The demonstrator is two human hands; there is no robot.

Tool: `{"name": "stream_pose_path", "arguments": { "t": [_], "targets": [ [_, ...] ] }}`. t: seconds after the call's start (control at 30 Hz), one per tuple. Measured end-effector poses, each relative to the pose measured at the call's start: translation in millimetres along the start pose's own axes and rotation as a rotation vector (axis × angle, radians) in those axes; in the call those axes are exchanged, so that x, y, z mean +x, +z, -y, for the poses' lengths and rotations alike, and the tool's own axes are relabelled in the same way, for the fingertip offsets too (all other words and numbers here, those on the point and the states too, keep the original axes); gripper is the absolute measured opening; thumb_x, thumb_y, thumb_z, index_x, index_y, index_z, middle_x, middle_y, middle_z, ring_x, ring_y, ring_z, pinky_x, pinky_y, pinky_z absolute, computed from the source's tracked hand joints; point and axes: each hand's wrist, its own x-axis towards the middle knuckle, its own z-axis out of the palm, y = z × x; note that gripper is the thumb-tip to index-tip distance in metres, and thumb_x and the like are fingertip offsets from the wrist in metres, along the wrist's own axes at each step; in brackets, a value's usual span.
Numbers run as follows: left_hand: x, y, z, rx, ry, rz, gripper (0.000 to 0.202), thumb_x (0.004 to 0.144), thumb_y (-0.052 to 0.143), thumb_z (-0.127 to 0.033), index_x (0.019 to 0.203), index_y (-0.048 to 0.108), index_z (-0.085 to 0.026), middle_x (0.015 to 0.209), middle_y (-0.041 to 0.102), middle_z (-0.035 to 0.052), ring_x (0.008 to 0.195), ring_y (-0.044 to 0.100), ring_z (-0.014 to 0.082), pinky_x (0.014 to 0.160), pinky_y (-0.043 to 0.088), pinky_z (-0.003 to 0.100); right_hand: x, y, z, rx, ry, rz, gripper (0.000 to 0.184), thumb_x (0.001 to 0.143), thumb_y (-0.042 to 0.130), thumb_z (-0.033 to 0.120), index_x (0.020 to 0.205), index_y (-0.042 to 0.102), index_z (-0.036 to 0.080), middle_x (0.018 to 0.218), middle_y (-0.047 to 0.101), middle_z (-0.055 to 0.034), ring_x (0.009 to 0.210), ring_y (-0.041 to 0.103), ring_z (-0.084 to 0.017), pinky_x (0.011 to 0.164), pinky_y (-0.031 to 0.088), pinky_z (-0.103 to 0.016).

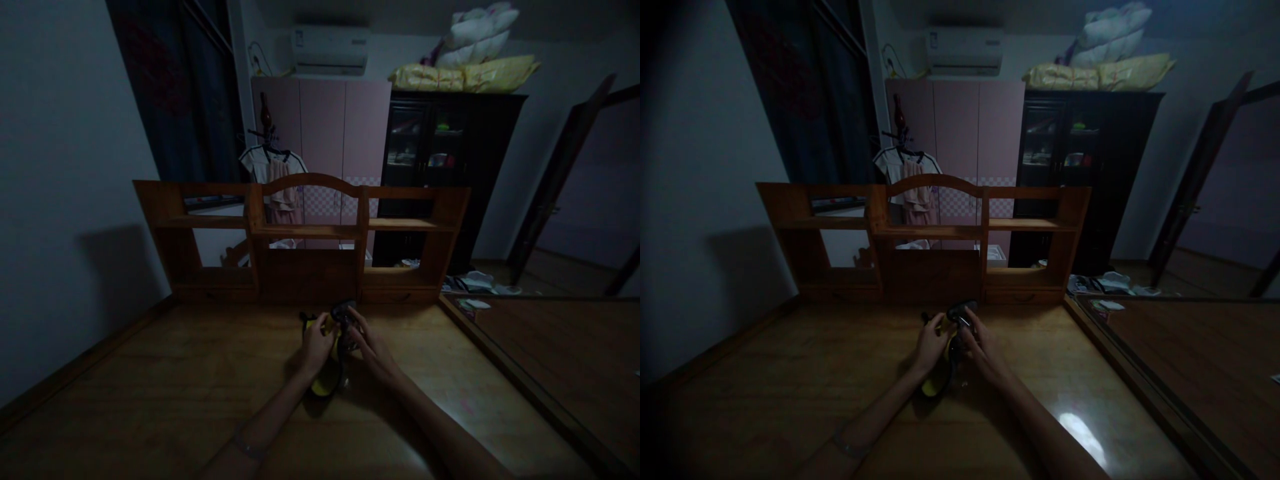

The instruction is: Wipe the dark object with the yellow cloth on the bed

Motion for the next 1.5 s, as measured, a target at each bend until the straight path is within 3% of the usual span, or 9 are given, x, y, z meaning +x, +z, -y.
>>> {"name": "stream_pose_path", "arguments": {
  "t": [0.13,0.47,0.73,0.9,1.07,1.27,1.5],
  "targets": [
    [0,-0.8,3,0.017,-0.008,-0.048,0.031,0.078,0.057,-0.039,0.102,0.061,-0.018,0.094,0.069,0.0056,0.084,0.064,0.0185,0.073,0.048,0.027,-2,3,1,0.003,0.011,0.052,0.063,0.092,0.045,0.037,0.144,0.012,0.028,0.119,0.055,-0.006,0.091,0.061,-0.018,0.076,0.053,-0.032],
    [-2,1.1,-7,0.067,0.108,-0.018,0.025,0.08,0.056,-0.036,0.097,0.062,-0.019,0.092,0.069,0.0042,0.084,0.063,0.0174,0.076,0.047,0.026,-5,-2,-2,-0.136,-0.025,0.014,0.057,0.092,0.042,0.034,0.143,0.016,0.025,0.097,0.061,-0.0048,0.08,0.062,-0.018,0.072,0.054,-0.032],
    [-3,-1.7,-9,0.105,0.189,0.025,0.026,0.08,0.057,-0.029,0.104,0.061,-0.021,0.1,0.067,0.0047,0.092,0.061,0.0185,0.083,0.045,0.028,-4,-4,-3,-0.192,-0.08,-0.021,0.05,0.092,0.041,0.032,0.139,0.025,0.024,0.109,0.059,-0.0074,0.089,0.06,-0.022,0.08,0.05,-0.036],
    [-4,-1.9,-7,0.127,0.232,0.064,0.027,0.082,0.055,-0.026,0.108,0.06,-0.021,0.107,0.064,0.0064,0.1,0.059,0.0196,0.089,0.044,0.031,-5,-5,-4,-0.23,-0.086,-0.011,0.048,0.092,0.041,0.033,0.138,0.028,0.025,0.1,0.061,-0.0043,0.078,0.06,-0.019,0.074,0.049,-0.032],
    [-3,-2.6,-8,0.12,0.243,0.085,0.028,0.082,0.054,-0.025,0.109,0.059,-0.021,0.108,0.064,0.006,0.101,0.058,0.019,0.09,0.044,0.031,-5,-5,-4,-0.213,-0.088,-0.009,0.046,0.093,0.041,0.032,0.137,0.028,0.024,0.1,0.061,-0.0041,0.078,0.06,-0.018,0.071,0.048,-0.029],
    [-4,-2.9,-10,0.143,0.241,0.076,0.027,0.081,0.055,-0.023,0.108,0.06,-0.021,0.107,0.065,0.0061,0.101,0.059,0.0195,0.089,0.045,0.032,-5,-4,-4,-0.201,-0.089,-0.014,0.045,0.093,0.041,0.032,0.135,0.03,0.024,0.104,0.06,-0.0048,0.085,0.06,-0.019,0.078,0.046,-0.031],
    [-5,-3.4,-11,0.146,0.241,0.065,0.026,0.082,0.054,-0.025,0.107,0.06,-0.022,0.106,0.065,0.0056,0.099,0.059,0.0191,0.088,0.046,0.031,-5,-3,-4,-0.169,-0.088,-0.019,0.042,0.094,0.037,0.033,0.135,0.031,0.023,0.099,0.06,-0.0043,0.079,0.059,-0.018,0.074,0.047,-0.03]
  ]
}}
